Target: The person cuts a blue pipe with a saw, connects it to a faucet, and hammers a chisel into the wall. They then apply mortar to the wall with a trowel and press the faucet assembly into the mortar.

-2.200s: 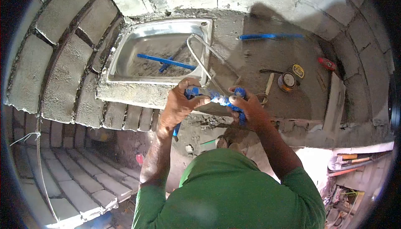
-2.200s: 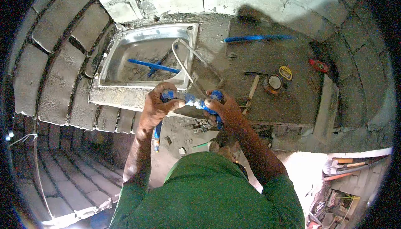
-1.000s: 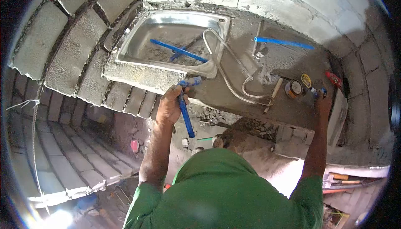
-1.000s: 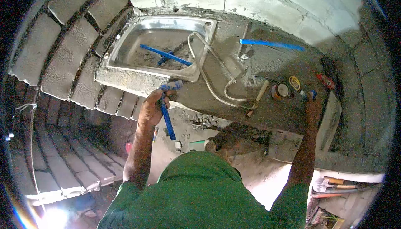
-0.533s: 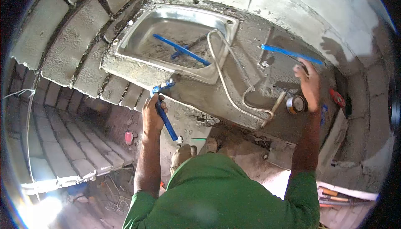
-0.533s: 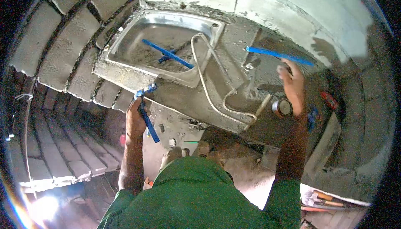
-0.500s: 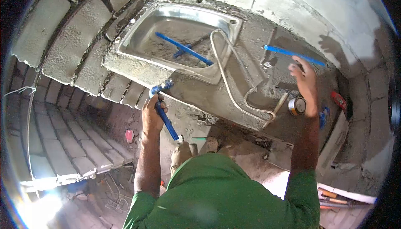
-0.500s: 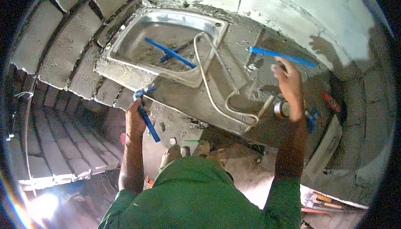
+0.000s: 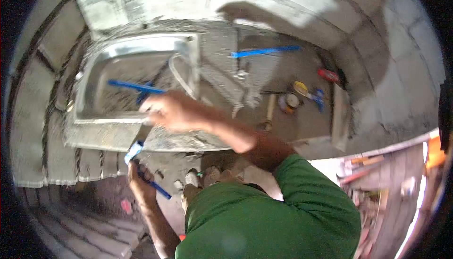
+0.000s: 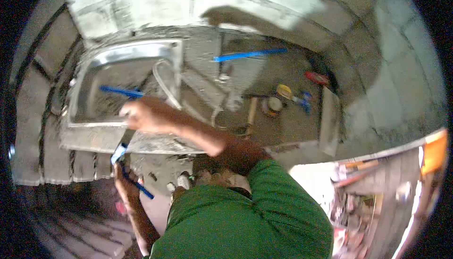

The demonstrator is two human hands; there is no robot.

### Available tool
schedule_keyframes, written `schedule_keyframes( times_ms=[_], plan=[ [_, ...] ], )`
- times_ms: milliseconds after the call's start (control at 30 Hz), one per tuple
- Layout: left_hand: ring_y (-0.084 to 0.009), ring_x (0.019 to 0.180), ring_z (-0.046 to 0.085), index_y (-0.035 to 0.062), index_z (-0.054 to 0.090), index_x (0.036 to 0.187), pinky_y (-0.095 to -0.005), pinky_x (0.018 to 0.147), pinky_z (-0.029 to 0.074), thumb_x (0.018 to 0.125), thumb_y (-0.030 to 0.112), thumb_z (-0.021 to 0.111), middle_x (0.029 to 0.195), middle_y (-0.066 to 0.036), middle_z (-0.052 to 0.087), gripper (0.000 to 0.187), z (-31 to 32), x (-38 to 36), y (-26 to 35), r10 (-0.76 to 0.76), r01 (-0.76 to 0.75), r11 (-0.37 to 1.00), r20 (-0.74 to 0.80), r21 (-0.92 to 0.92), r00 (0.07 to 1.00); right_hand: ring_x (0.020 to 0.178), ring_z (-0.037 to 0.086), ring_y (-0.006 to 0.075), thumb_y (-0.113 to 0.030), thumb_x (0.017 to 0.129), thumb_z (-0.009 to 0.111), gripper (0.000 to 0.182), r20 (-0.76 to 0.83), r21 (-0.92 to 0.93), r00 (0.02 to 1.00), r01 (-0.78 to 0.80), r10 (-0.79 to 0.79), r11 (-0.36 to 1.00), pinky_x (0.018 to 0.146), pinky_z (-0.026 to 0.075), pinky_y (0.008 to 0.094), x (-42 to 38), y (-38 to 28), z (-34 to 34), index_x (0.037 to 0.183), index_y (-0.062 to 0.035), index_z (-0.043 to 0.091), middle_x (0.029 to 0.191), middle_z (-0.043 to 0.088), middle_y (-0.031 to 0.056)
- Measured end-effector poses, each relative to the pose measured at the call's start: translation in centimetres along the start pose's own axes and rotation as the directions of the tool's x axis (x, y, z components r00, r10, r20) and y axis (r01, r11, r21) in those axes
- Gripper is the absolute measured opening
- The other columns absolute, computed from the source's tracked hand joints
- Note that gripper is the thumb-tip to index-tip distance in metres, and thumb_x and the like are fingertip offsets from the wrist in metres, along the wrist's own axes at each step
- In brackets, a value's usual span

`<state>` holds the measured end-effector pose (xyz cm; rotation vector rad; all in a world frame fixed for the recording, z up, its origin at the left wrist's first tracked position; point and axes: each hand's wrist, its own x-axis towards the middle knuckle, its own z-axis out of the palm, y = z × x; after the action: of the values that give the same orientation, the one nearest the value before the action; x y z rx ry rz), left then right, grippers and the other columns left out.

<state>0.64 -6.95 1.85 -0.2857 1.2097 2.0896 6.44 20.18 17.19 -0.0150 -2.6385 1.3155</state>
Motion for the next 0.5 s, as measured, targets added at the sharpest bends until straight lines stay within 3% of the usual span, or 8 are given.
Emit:
schedule_keyframes(
  times_ms=[67,167,267,367,400,433,467,500],
  plan=[
    [-0.0064,0.051,0.041,0.0102,0.058,0.105,-0.0212,0.044,0.033,0.101,0.034,0.051,0.069,0.004,0.048,0.025,0.9,-0.8,0.7,0.054,-0.062,0.996,0.103,0.072,0.993,0.082,0.071,0.0275,-0.018,0.089,0.068,0.030,-0.011,0.023,0.995,0.101,-0.101,0.995,0.070,0.054,0.0373,-2.2,-2.5,0.1,0.113,-0.0010,0.064,0.095,0.071,0.0187],
    [-0.0071,0.049,0.044,0.0061,0.057,0.107,-0.0222,0.042,0.033,0.099,0.039,0.055,0.069,0.002,0.050,0.034,3.8,-1.9,2.3,0.086,-0.141,0.969,0.258,0.202,0.962,0.088,0.070,0.0300,-0.021,0.088,0.069,0.031,-0.084,0.161,0.996,-0.023,0.037,0.987,0.078,0.055,0.0390,-6.8,-1.9,-0.9,0.112,-0.0018,0.064,0.104,0.069,0.0201],
    [-0.0070,0.049,0.045,0.0047,0.056,0.110,-0.0217,0.041,0.034,0.097,0.040,0.058,0.069,0.002,0.050,0.038,6.0,-0.9,3.1,0.178,-0.274,0.919,0.322,0.282,0.930,0.088,0.070,0.0277,-0.017,0.092,0.063,0.024,-0.372,-0.287,0.909,-0.307,0.189,0.907,0.079,0.055,0.0351,-13.7,0.3,-4.9,0.113,-0.0049,0.066,0.107,0.068,0.0172],
    [-0.0063,0.049,0.044,0.0042,0.056,0.115,-0.0208,0.041,0.035,0.098,0.040,0.056,0.069,0.002,0.050,0.039,7.4,1.2,3.6,0.217,-0.275,0.938,0.262,0.210,0.940,0.086,0.068,0.0188,-0.016,0.094,0.059,0.025,-0.775,-0.149,0.576,-0.565,0.259,0.811,0.076,0.054,0.0293,-22.5,3.3,-9.2,0.116,-0.0070,0.066,0.105,0.068,0.0105],
    [-0.0057,0.050,0.044,0.0038,0.055,0.116,-0.0202,0.042,0.035,0.099,0.038,0.055,0.069,0.003,0.049,0.038,7.9,1.8,3.9,0.185,-0.245,0.945,0.263,0.217,0.947,0.106,0.063,0.0288,-0.027,0.091,0.062,0.031,-0.799,0.196,0.306,-0.681,0.518,0.705,0.094,0.049,0.0406,-23.4,1.0,-10.3,0.117,-0.0111,0.066,0.118,0.064,0.0142],
    [-0.0049,0.052,0.044,0.0046,0.057,0.113,-0.0201,0.044,0.035,0.099,0.037,0.056,0.069,0.004,0.048,0.036,8.7,1.8,3.9,0.221,-0.267,0.938,0.215,0.220,0.951,0.108,0.063,0.0261,-0.026,0.089,0.065,0.031,-0.858,-0.184,0.414,-0.801,0.304,0.570,0.091,0.049,0.0400,-27.6,3.8,-11.2,0.117,-0.0122,0.066,0.124,0.062,0.0134],
    [-0.0045,0.054,0.043,0.0064,0.059,0.108,-0.0203,0.046,0.034,0.098,0.037,0.057,0.069,0.005,0.048,0.032,9.6,2.7,3.6,0.180,-0.189,0.960,0.063,0.207,0.982,0.106,0.064,0.0244,-0.025,0.089,0.065,0.033,-0.894,0.154,0.117,-0.827,0.433,0.541,0.088,0.050,0.0399,-32.8,7.8,-12.4,0.119,-0.0117,0.065,0.123,0.062,0.0132],
    [-0.0042,0.056,0.043,0.0088,0.060,0.103,-0.0204,0.048,0.033,0.098,0.036,0.058,0.070,0.006,0.048,0.028,7.9,4.3,2.6,0.160,-0.186,0.971,0.166,0.150,0.973,0.095,0.066,0.0237,-0.026,0.091,0.064,0.033,-0.843,0.141,0.196,-0.819,0.502,0.556,0.082,0.051,0.0391,-33.0,5.7,-13.7,0.119,-0.0098,0.064,0.115,0.065,0.0130]
  ],
)
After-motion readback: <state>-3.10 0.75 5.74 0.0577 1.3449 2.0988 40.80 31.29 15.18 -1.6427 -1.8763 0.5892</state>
